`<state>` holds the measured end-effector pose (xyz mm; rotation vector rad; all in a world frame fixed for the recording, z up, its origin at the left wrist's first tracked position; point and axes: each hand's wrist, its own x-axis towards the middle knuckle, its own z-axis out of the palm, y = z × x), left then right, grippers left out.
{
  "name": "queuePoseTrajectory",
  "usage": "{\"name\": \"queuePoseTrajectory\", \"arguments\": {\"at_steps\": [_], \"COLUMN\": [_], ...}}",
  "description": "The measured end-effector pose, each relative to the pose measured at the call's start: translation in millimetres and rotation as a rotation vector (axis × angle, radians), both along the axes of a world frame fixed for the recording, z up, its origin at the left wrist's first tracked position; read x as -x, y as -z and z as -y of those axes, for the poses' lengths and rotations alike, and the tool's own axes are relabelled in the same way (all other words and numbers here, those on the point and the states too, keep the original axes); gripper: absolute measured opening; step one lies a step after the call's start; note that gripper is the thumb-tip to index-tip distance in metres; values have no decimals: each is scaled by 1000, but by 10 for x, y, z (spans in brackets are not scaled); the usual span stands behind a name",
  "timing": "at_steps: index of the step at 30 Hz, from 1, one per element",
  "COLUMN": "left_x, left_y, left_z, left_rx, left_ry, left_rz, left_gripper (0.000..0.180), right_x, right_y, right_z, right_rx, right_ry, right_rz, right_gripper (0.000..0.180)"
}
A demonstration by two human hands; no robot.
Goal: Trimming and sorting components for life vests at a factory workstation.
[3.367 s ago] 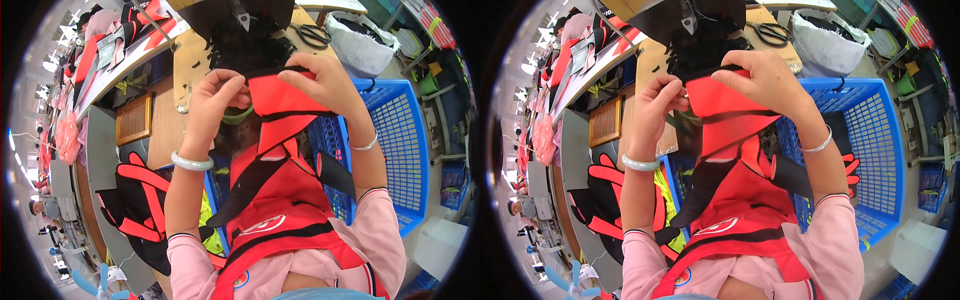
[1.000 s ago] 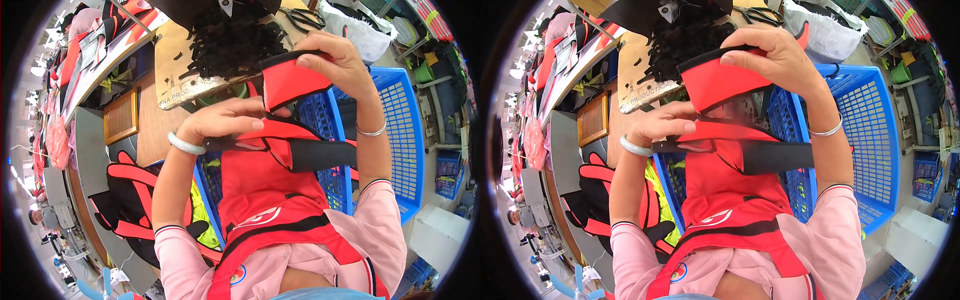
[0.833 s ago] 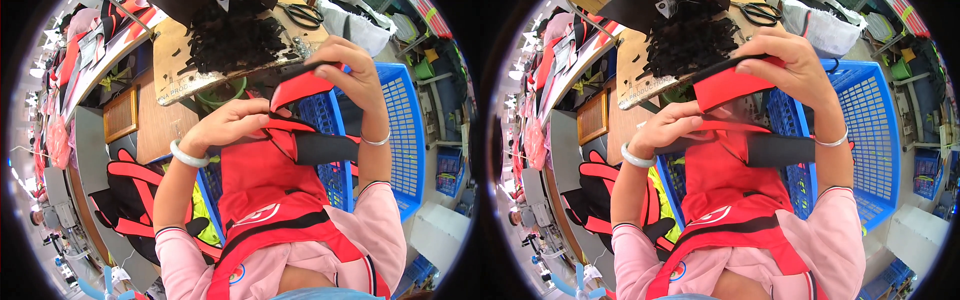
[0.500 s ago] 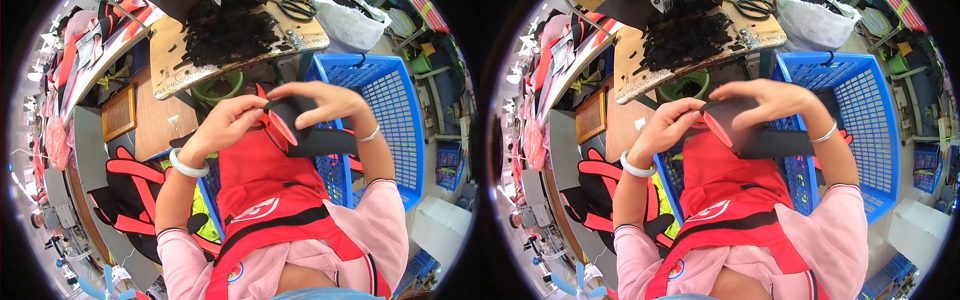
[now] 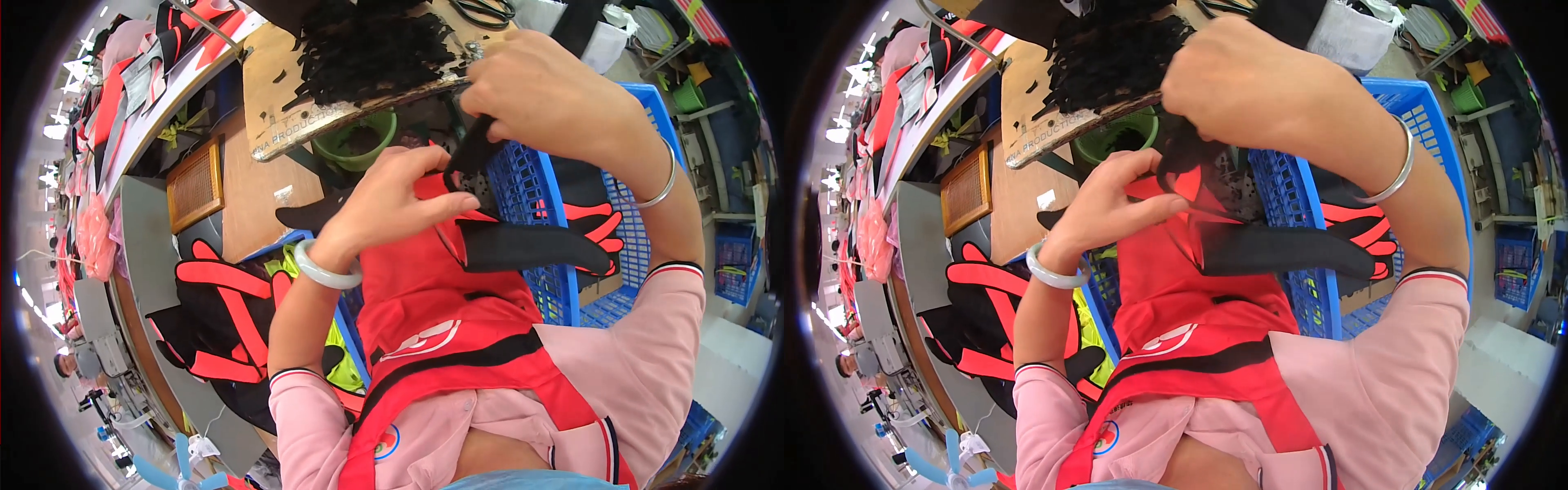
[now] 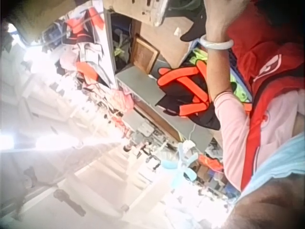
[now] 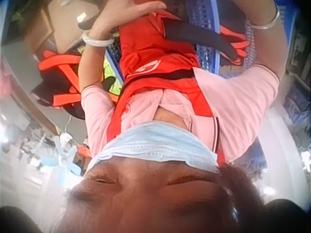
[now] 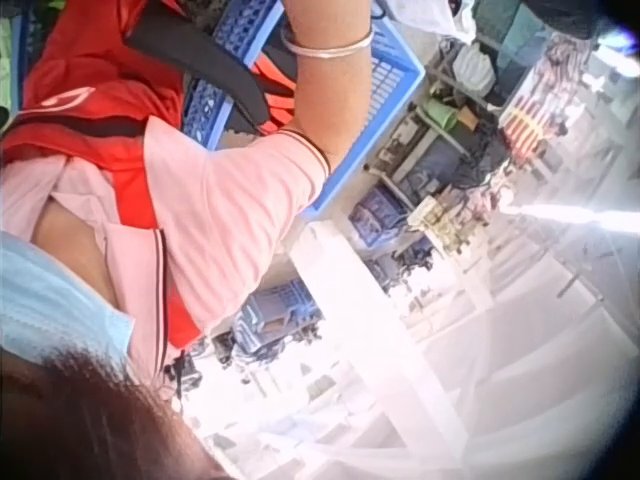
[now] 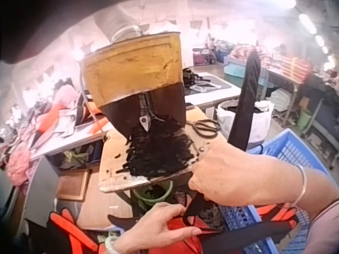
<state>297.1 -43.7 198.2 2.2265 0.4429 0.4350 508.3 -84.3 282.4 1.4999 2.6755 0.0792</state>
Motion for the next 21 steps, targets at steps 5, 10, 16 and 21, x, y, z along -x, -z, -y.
{"name": "queuePoseTrajectory", "arguments": {"at_steps": [5, 10, 16, 21], "left_x": [-99, -151, -384, -203], "left_y": [252, 519, 691, 661], "left_z": [216, 235, 86, 22], "left_rx": [-265, -344, -378, -405], "left_ry": [-489, -654, -921, -837], "left_rz": [92, 233, 498, 394], "left_gripper": [33, 54, 84, 75], "right_x": [-10, -25, 146, 70], "right_y": [35, 162, 130, 87], "right_z": [-44, -136, -242, -331], "right_rx": [-54, 58, -154, -54], "right_ry": [-96, 8, -63, 13], "right_rz": [-116, -178, -284, -248], "right_gripper": [21, 24, 23, 27]}}
